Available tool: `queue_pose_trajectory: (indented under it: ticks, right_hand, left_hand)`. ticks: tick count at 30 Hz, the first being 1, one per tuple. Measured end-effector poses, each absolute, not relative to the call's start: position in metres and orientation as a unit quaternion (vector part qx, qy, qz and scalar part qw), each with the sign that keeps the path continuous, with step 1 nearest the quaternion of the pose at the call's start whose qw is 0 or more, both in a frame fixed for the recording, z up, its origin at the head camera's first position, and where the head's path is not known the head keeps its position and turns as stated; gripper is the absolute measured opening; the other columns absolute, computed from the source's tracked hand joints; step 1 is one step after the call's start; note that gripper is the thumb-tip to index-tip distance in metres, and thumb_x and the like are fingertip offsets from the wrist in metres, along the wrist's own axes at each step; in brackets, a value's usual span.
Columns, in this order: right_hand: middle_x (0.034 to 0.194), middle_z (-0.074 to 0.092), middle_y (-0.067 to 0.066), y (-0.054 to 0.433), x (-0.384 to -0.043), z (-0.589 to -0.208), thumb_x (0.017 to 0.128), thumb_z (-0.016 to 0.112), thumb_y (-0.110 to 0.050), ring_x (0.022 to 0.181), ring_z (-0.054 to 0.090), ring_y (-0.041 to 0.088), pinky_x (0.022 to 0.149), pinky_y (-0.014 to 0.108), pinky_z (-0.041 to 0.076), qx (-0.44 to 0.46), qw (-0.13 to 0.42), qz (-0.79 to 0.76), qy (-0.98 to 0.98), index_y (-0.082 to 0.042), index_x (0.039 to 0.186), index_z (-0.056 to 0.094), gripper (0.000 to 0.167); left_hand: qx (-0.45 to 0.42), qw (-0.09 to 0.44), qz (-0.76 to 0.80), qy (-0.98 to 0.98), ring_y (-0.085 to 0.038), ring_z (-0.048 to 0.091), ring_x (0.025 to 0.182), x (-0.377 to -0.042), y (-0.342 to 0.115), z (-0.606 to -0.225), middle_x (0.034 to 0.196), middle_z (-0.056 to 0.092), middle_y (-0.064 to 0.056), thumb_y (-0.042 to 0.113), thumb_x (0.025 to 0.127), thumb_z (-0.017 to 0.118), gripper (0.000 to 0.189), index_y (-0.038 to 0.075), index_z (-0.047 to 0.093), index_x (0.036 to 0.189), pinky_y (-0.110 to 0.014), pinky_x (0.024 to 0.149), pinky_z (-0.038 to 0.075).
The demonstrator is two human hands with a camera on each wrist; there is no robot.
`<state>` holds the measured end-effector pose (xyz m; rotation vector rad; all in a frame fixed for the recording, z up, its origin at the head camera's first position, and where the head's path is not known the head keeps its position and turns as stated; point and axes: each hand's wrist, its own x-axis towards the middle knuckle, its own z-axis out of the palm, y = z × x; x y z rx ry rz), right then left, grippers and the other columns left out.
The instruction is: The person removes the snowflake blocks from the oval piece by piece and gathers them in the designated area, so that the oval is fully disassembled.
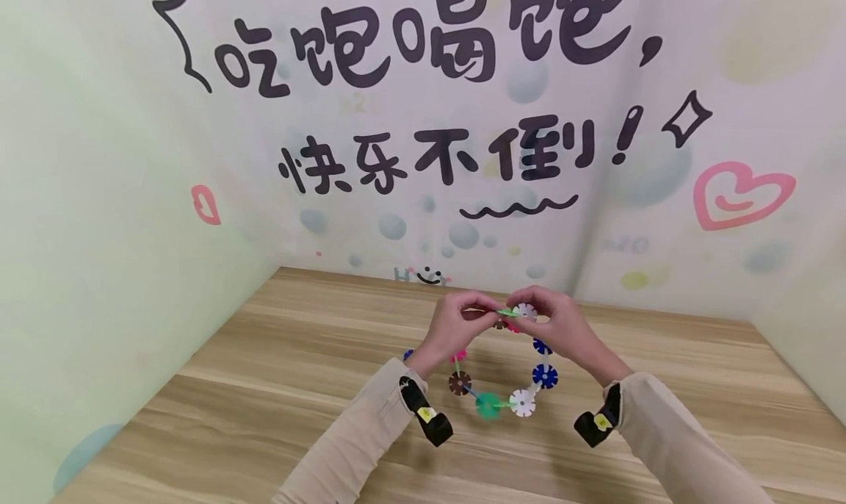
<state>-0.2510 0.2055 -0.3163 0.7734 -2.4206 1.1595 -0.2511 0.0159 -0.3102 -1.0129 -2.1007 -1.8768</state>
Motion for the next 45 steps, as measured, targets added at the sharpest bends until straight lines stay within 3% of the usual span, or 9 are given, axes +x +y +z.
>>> queue_pose_trajectory:
  ticks: [3, 6, 13, 20, 27, 33, 42, 45]
  right_hand:
    - [0.098, 0.061, 0.013, 0.211, -0.251, -0.316, 0.080, 0.065, -0.007, 0.084, 0.059, 0.015, 0.075, 0.021, 0.049, 0.275, 0.148, 0.439, -0.842, 0.002, 0.106, 0.057, 0.029]
    - [0.096, 0.060, 0.014, 0.214, -0.250, -0.316, 0.082, 0.063, -0.007, 0.080, 0.059, 0.013, 0.071, 0.020, 0.049, 0.270, 0.129, 0.468, -0.831, 0.003, 0.108, 0.055, 0.029]
    - [0.084, 0.060, 0.013, 0.214, -0.249, -0.318, 0.085, 0.059, -0.010, 0.069, 0.057, 0.013, 0.062, 0.023, 0.050, 0.243, 0.106, 0.486, -0.832, 0.002, 0.097, 0.058, 0.017]
    - [0.079, 0.060, 0.008, 0.212, -0.251, -0.317, 0.086, 0.059, -0.016, 0.067, 0.056, 0.020, 0.060, 0.024, 0.050, 0.224, 0.073, 0.489, -0.840, 0.001, 0.094, 0.059, 0.018]
    - [0.079, 0.060, 0.008, 0.210, -0.251, -0.314, 0.086, 0.059, -0.015, 0.068, 0.057, 0.026, 0.062, 0.023, 0.050, 0.225, 0.067, 0.504, -0.831, 0.003, 0.094, 0.060, 0.020]
    - [0.078, 0.060, 0.010, 0.211, -0.251, -0.312, 0.086, 0.058, -0.013, 0.066, 0.056, 0.022, 0.060, 0.023, 0.049, 0.230, 0.058, 0.508, -0.828, 0.005, 0.093, 0.059, 0.019]
    - [0.075, 0.059, 0.008, 0.201, -0.249, -0.312, 0.085, 0.059, -0.015, 0.060, 0.052, 0.014, 0.053, 0.023, 0.046, 0.222, 0.074, 0.500, -0.833, 0.002, 0.090, 0.060, 0.017]
    - [0.076, 0.059, 0.009, 0.199, -0.245, -0.309, 0.086, 0.058, -0.013, 0.061, 0.052, 0.013, 0.054, 0.022, 0.046, 0.211, 0.071, 0.506, -0.833, 0.003, 0.092, 0.060, 0.017]
  left_hand:
    - [-0.326, 0.076, -0.635, -0.696, -0.036, 0.061, 0.082, -0.251, 0.014, -0.310, 0.090, 0.062, -0.024, -0.009, 0.079, 0.058, 0.012, -0.014, 0.061, 0.090, -0.022, 0.071, 0.051]
    - [-0.318, 0.078, -0.638, -0.697, -0.033, 0.062, 0.082, -0.252, 0.012, -0.311, 0.091, 0.062, -0.024, -0.008, 0.080, 0.059, 0.013, -0.013, 0.062, 0.091, -0.023, 0.072, 0.050]
    - [-0.321, 0.077, -0.642, -0.692, -0.036, 0.061, 0.084, -0.252, 0.011, -0.311, 0.090, 0.062, -0.023, -0.007, 0.080, 0.059, 0.013, -0.014, 0.061, 0.091, -0.023, 0.072, 0.051]
    - [-0.344, 0.067, -0.625, -0.698, -0.035, 0.058, 0.088, -0.252, 0.010, -0.310, 0.093, 0.058, -0.024, -0.008, 0.079, 0.059, 0.013, -0.012, 0.060, 0.091, -0.028, 0.078, 0.049]
    - [-0.380, 0.092, -0.563, -0.728, -0.026, 0.056, 0.092, -0.261, 0.011, -0.315, 0.095, 0.060, -0.018, -0.001, 0.080, 0.062, 0.013, -0.006, 0.063, 0.092, -0.028, 0.083, 0.047]
    - [-0.402, 0.128, -0.510, -0.750, -0.014, 0.058, 0.088, -0.276, 0.014, -0.325, 0.091, 0.064, -0.007, 0.003, 0.080, 0.064, 0.009, 0.003, 0.067, 0.088, -0.020, 0.081, 0.045]
    - [-0.426, 0.159, -0.508, -0.732, -0.014, 0.060, 0.082, -0.279, 0.004, -0.324, 0.086, 0.065, -0.010, 0.000, 0.078, 0.064, 0.007, 0.000, 0.067, 0.085, -0.019, 0.078, 0.047]
    - [-0.421, 0.165, -0.500, -0.738, -0.013, 0.061, 0.082, -0.281, 0.003, -0.324, 0.085, 0.065, -0.008, 0.001, 0.078, 0.064, 0.007, 0.000, 0.067, 0.085, -0.025, 0.088, 0.043]
